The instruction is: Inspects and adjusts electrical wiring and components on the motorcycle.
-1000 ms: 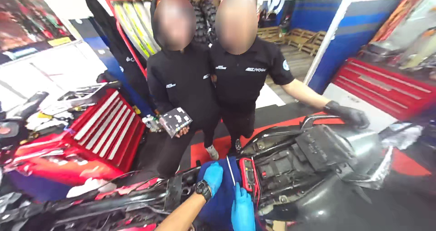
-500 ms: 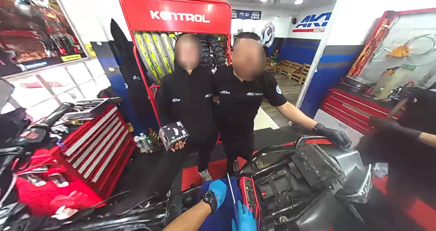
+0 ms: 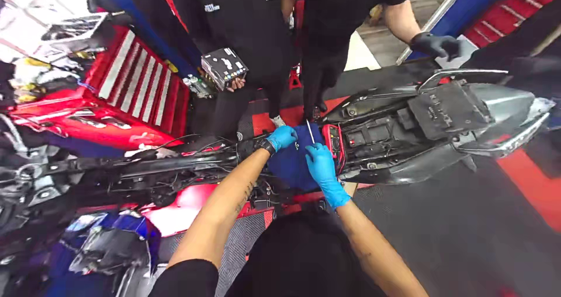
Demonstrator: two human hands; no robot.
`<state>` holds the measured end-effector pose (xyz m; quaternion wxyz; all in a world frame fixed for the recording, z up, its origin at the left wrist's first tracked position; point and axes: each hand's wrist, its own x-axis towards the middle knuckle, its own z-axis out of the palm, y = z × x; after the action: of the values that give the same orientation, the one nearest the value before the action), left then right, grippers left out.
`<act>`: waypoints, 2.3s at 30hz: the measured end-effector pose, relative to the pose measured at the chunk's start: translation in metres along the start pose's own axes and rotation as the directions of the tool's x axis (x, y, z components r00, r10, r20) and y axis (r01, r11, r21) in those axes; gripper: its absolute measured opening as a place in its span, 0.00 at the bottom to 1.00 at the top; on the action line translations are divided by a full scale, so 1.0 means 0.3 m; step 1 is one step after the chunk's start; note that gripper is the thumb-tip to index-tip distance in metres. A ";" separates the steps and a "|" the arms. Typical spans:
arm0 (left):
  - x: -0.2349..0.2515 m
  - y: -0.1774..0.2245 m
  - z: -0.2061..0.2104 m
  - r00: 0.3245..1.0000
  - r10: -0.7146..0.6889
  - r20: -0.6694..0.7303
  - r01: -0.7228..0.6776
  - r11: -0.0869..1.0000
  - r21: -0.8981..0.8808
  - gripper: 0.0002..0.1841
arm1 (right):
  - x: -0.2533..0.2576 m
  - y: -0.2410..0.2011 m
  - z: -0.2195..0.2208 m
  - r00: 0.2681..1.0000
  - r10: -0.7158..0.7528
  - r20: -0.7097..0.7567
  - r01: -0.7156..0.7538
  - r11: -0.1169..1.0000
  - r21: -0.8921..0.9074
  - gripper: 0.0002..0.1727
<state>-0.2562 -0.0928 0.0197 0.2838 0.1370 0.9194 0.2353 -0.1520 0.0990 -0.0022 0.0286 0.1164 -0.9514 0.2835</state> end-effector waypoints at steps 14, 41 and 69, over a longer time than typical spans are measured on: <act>0.005 0.008 0.034 0.999 -0.042 0.024 0.039 0.991 0.128 0.14 | 0.113 -0.060 0.072 0.982 -0.078 0.174 0.092 0.993 -0.074 0.11; -0.062 0.147 0.024 0.987 -0.163 0.014 0.154 0.957 0.246 0.19 | 0.133 -0.037 0.053 0.991 -0.069 0.119 0.071 0.997 -0.009 0.12; -0.383 0.198 0.158 0.928 -0.209 -0.309 -0.144 0.563 -0.814 0.11 | -0.067 -0.098 -0.237 0.955 0.065 0.290 -0.265 0.628 0.732 0.02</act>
<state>-0.1293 -0.0697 0.0680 0.1397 -0.0760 0.7401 0.6534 -0.1263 0.1181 0.0706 -0.1624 0.0621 -0.7455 0.6434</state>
